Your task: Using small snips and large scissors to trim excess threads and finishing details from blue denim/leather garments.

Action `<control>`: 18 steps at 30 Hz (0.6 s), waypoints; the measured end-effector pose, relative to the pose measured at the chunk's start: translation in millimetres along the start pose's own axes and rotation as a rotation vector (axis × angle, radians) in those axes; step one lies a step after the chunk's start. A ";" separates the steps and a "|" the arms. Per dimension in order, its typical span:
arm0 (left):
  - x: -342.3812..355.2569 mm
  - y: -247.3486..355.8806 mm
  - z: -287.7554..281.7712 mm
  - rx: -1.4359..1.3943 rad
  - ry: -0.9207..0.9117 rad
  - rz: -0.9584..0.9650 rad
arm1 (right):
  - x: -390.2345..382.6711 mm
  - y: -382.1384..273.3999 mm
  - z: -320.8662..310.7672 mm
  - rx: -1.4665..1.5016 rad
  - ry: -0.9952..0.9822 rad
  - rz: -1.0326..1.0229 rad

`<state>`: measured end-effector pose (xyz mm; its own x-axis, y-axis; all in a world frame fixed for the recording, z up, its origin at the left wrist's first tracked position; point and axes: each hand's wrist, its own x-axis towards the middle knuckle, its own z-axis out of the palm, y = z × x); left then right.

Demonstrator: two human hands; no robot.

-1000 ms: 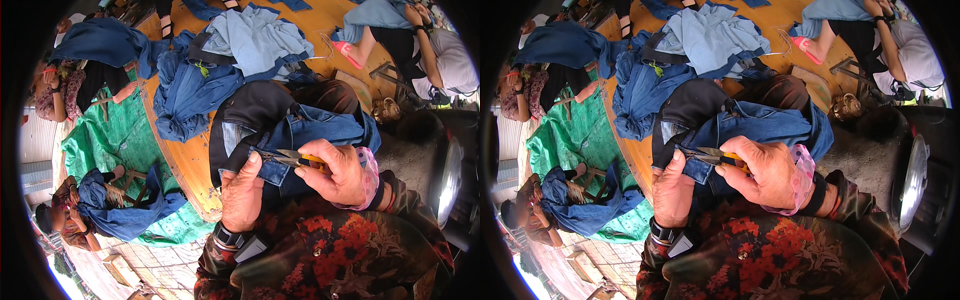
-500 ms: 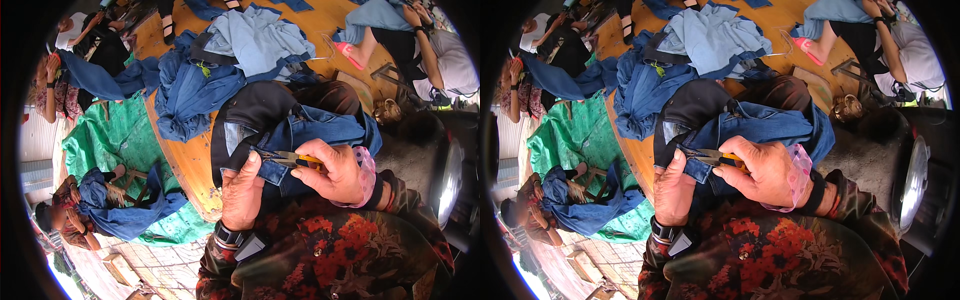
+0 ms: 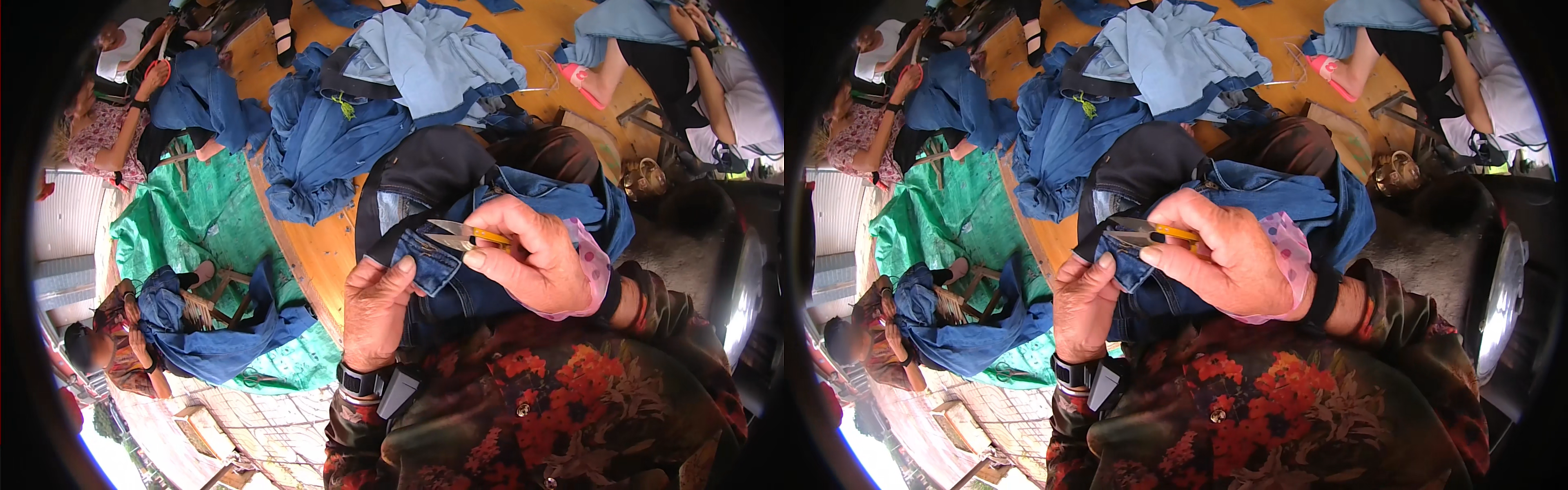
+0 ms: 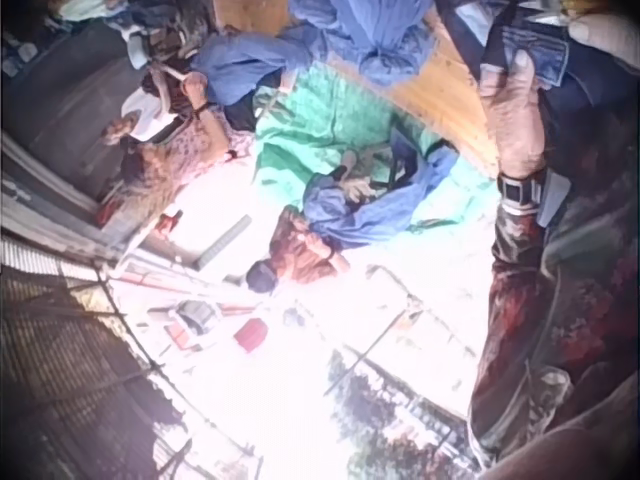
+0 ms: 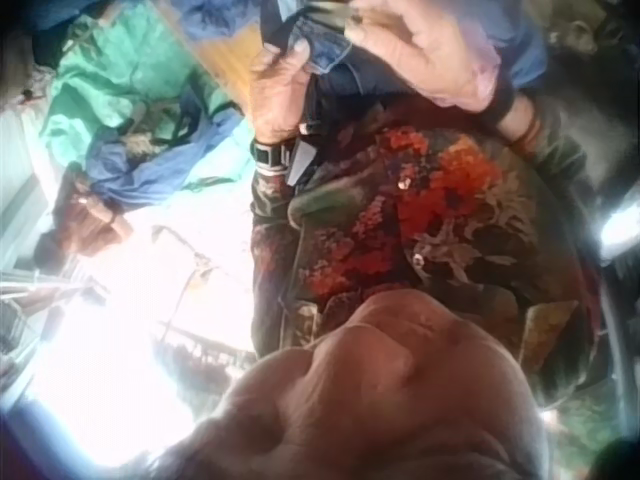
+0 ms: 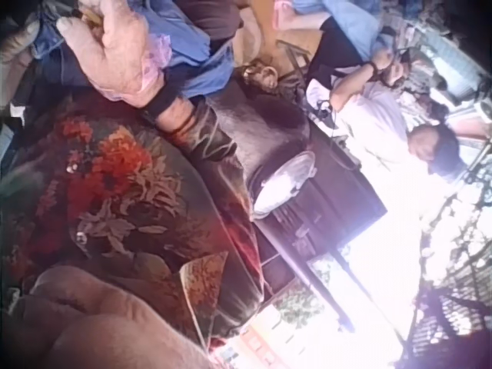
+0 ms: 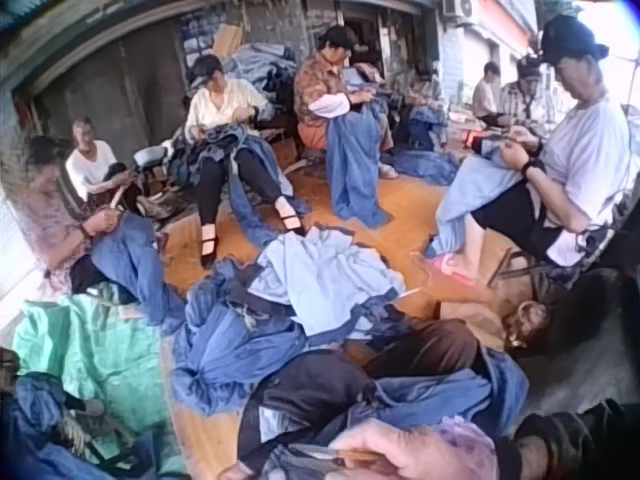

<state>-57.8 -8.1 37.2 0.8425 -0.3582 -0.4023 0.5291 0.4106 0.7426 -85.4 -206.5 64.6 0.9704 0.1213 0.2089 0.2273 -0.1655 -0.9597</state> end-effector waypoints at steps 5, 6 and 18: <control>27.7 2.9 -8.8 0.392 0.021 0.252 | 19.5 23.2 22.8 0.130 -0.101 0.107; 33.8 -2.7 -18.4 0.368 0.069 0.197 | 19.8 41.4 29.6 0.214 -0.103 0.123; 21.8 1.0 9.0 1.077 0.117 0.826 | 22.4 54.8 21.8 0.614 -0.019 0.481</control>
<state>-39.8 -23.1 33.9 0.9046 -0.2341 0.3561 -0.4237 -0.4031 0.8112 -53.0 -191.5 12.6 0.9480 0.1911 -0.2544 -0.3094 0.3671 -0.8772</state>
